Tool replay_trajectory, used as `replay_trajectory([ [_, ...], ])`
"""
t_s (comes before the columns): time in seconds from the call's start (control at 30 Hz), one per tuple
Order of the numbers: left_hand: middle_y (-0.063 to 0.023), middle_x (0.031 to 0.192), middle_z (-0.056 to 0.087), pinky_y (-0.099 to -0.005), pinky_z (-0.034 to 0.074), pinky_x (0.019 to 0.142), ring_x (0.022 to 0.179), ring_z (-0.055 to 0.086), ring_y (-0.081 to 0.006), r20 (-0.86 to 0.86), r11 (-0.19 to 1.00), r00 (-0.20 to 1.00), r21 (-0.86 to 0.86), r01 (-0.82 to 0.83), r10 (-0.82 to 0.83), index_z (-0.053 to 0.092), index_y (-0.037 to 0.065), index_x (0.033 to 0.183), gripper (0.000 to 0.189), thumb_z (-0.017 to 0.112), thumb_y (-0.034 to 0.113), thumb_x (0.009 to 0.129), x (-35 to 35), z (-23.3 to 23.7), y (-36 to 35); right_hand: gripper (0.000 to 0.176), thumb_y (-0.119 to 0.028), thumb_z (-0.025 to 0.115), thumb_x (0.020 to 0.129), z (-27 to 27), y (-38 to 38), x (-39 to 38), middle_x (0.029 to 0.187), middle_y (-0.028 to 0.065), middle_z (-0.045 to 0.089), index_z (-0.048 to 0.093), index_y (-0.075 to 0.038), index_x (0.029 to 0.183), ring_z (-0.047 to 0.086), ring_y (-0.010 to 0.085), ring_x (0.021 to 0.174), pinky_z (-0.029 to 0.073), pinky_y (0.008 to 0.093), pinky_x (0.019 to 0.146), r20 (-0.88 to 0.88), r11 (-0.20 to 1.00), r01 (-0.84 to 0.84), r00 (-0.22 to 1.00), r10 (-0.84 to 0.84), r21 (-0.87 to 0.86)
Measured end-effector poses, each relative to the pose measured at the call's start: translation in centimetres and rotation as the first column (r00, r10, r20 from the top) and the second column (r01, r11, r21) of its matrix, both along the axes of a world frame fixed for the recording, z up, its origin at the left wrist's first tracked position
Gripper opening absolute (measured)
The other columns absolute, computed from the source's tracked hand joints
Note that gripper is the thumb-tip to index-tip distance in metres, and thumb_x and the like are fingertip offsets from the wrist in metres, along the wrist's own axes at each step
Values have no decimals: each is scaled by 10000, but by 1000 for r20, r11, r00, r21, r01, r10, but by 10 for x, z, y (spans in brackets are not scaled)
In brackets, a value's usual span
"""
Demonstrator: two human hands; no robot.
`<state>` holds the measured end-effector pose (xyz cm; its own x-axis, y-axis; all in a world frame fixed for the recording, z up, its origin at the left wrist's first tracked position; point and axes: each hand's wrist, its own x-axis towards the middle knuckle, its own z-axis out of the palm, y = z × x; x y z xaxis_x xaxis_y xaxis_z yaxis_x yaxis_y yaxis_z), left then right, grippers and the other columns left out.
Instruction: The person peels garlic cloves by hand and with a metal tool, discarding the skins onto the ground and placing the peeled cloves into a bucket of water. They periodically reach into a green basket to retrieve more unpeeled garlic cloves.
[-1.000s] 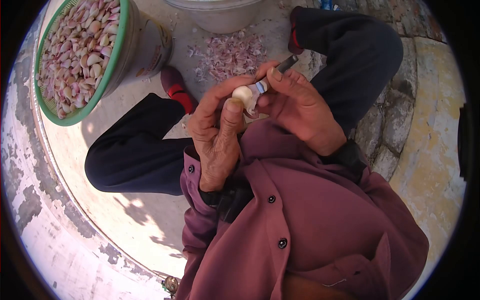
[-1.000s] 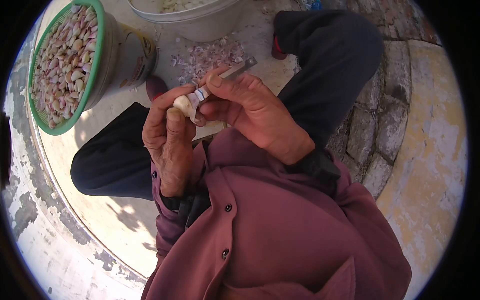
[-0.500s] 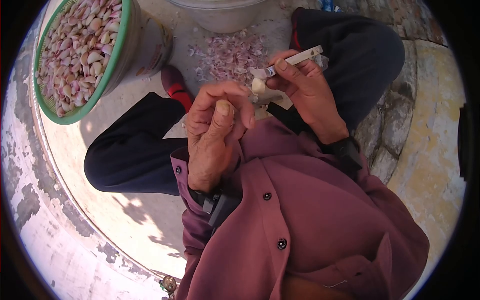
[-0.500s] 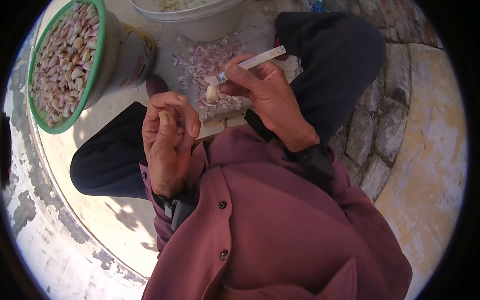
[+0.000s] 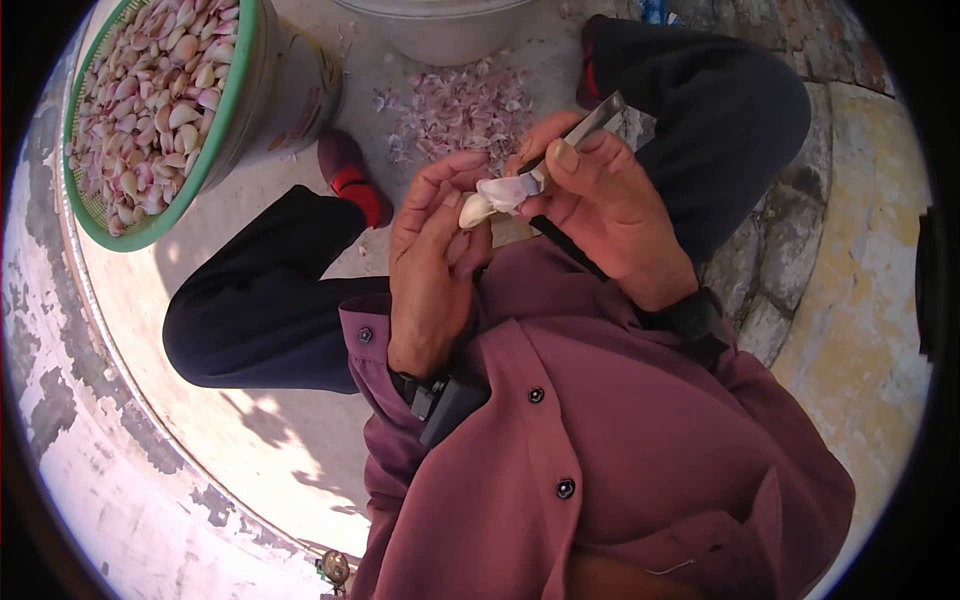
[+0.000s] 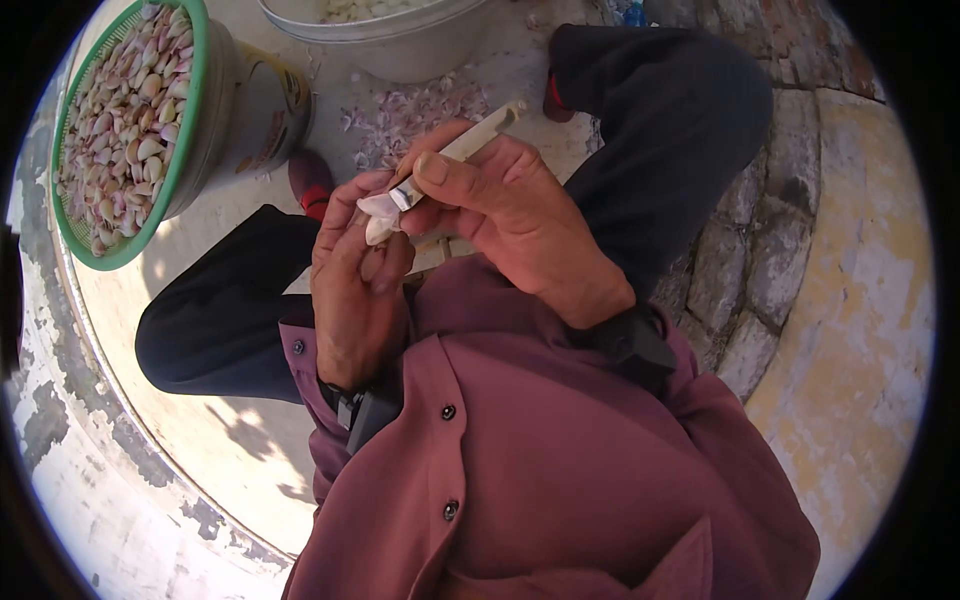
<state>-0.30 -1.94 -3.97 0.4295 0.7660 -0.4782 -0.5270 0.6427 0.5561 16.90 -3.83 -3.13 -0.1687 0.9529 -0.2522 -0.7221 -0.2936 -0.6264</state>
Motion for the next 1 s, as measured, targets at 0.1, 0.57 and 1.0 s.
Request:
replay_trajectory([
  [0.1, -2, 852, 578, -167, 298, 546, 598, 389, -36, 13, 999, 1000, -37, 15, -14, 543, 20, 1148, 229, 576, 105, 939, 0, 10, -1, 206, -206, 543, 973, -1, -1, -2, 1002, 97, 643, 572, -20, 1055, 654, 138, 852, 555, 251, 767, 35, 999, 25, 999, -24, -36],
  [0.57, 23, 849, 556, -159, 310, 584, 654, 389, -16, -340, 953, 939, 270, 140, -41, 582, 60, 1122, 269, 592, 270, 954, -7, 13, -5, 239, -253, 567, 967, -7, 1, 22, 932, 51, 642, 576, -46, 1085, 615, 108, 791, 512, 285, 758, -172, 993, 27, 985, -6, 118],
  [1.0, -29, 776, 540, -260, 392, 649, 719, 466, -101, -591, 840, 798, 369, 398, -118, 542, 29, 1075, 281, 523, 294, 983, 0, 10, -7, 172, -98, 704, 862, -3, -4, -1, 932, 26, 663, 664, -16, 1009, 600, 85, 875, 486, 242, 797, 480, 981, 88, 862, -162, 172],
])
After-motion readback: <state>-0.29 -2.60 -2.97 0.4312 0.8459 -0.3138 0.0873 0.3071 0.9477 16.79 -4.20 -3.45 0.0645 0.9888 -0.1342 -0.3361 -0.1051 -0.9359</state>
